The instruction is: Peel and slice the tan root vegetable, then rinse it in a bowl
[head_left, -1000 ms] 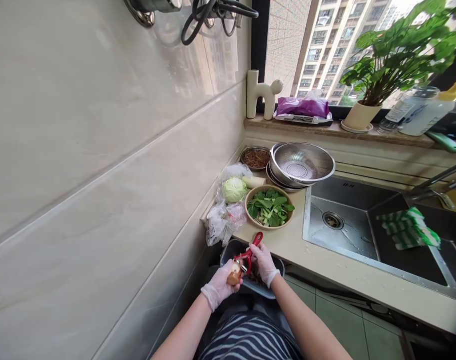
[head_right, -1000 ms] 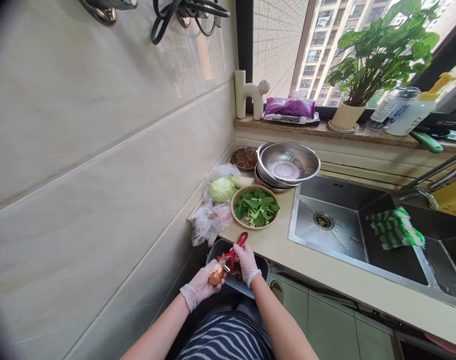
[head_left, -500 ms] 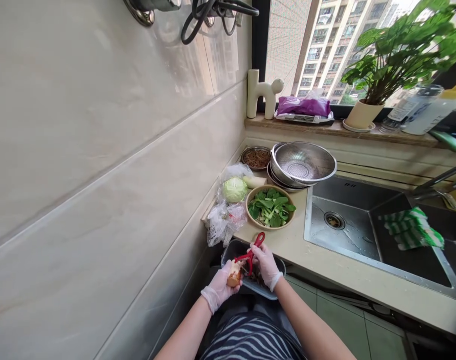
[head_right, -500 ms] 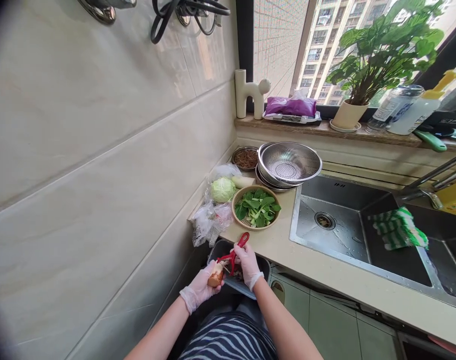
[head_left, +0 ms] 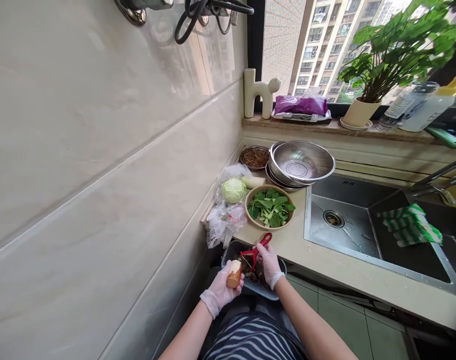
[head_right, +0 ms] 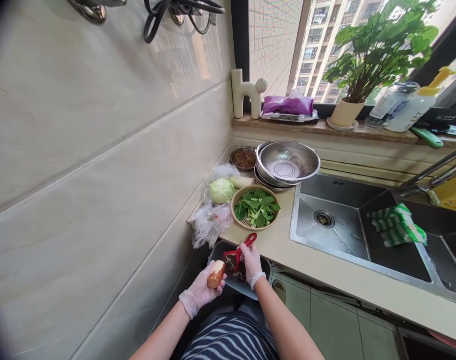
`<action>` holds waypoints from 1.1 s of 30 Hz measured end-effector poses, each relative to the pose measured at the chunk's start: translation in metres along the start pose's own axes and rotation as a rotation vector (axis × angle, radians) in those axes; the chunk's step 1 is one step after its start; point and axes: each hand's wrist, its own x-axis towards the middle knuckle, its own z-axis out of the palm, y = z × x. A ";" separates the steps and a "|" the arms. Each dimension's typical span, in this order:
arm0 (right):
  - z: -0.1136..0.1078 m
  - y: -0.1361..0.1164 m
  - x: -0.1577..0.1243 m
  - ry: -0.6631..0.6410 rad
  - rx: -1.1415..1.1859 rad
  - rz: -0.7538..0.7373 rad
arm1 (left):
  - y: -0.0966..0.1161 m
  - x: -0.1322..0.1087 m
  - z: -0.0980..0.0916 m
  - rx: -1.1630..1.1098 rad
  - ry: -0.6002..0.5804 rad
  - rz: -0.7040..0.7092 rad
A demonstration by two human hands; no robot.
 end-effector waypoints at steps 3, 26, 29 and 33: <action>0.000 0.000 -0.002 -0.058 -0.008 0.034 | 0.001 -0.002 0.000 -0.006 -0.001 -0.039; 0.013 -0.008 -0.013 -0.094 -0.023 0.019 | 0.001 -0.015 -0.014 0.258 -0.221 0.129; 0.013 -0.009 -0.011 -0.116 -0.072 0.008 | 0.002 -0.017 -0.009 0.396 -0.149 0.150; 0.007 -0.009 -0.003 -0.017 -0.056 -0.040 | 0.002 -0.015 -0.007 0.364 -0.147 0.116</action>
